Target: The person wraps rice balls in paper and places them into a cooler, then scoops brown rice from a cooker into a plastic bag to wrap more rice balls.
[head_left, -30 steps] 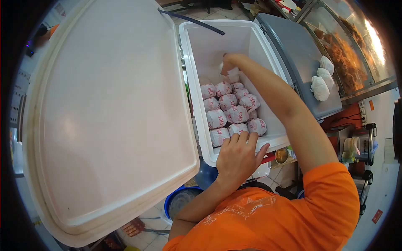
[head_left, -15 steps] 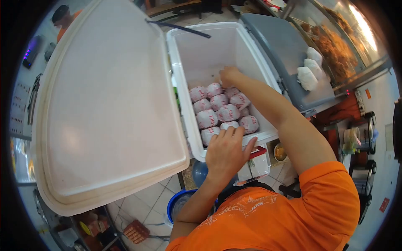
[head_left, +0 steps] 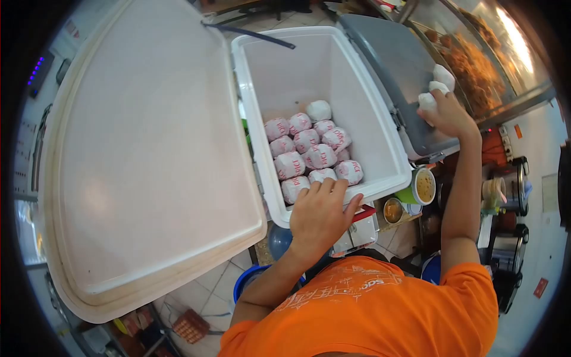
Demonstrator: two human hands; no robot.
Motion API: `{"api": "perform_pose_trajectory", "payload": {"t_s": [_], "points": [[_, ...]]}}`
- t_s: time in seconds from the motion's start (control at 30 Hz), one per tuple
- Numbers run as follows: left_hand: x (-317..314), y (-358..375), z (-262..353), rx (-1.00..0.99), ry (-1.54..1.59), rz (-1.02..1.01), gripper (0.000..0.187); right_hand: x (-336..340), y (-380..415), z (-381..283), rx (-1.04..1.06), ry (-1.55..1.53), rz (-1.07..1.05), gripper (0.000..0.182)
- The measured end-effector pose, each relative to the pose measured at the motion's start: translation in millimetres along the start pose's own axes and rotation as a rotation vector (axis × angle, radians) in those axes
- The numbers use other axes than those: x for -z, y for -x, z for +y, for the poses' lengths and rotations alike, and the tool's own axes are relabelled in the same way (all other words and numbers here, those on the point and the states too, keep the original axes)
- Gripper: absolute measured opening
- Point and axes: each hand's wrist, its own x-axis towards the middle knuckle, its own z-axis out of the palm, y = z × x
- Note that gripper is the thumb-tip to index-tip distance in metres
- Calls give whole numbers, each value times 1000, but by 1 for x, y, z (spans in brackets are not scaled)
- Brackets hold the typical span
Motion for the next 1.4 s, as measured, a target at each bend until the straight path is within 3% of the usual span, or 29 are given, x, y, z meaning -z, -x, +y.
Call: {"api": "perform_pose_trajectory", "payload": {"t_s": [0.07,0.13,0.17,0.23,0.27,0.33,0.4,0.47,0.53,0.6,0.73,0.8,0.9,1.07,1.23,1.3,1.33,1.4], "points": [[0,0,-1,17,6,-2,31,-7,7,1,108,38,79,57],[-1,1,-2,10,22,-19,32,-7,11,-1,249,-258,53,53],[-1,2,-3,15,18,-17,32,-4,6,-6,255,-261,52,53],[0,2,-3,8,17,-42,33,10,-6,-29,291,-522,-230,53],[0,1,-3,7,33,-32,33,2,-18,-47,419,-703,-213,55],[0,0,-3,8,36,-18,32,12,-41,-110,558,-616,-275,56],[0,1,-3,3,34,-9,32,-40,-89,-163,873,-579,-194,60],[1,0,-3,7,44,-5,33,-80,-123,-227,806,-281,-436,61],[0,0,-3,24,36,2,33,-130,-149,-269,800,-200,-595,65],[0,0,-2,47,22,5,35,-199,-177,-296,724,-148,-639,69],[-2,4,-4,22,32,20,37,-211,-157,-311,689,-156,-607,73],[-2,3,-6,26,12,17,37,-274,-169,-317,533,-78,-664,66],[-3,4,-4,34,16,-5,36,-330,-199,-316,570,5,-780,63],[-4,2,-4,5,2,12,35,-255,-166,-308,578,-18,-533,64],[-5,3,-4,22,11,4,35,-253,-164,-301,605,-6,-359,65],[-4,4,-3,32,6,0,35,-272,-170,-296,701,-131,-331,54],[-4,3,-3,31,4,-3,35,-277,-174,-299,699,-132,-336,54],[-3,3,-4,25,1,4,35,-282,-182,-310,741,-39,-702,52]]}}
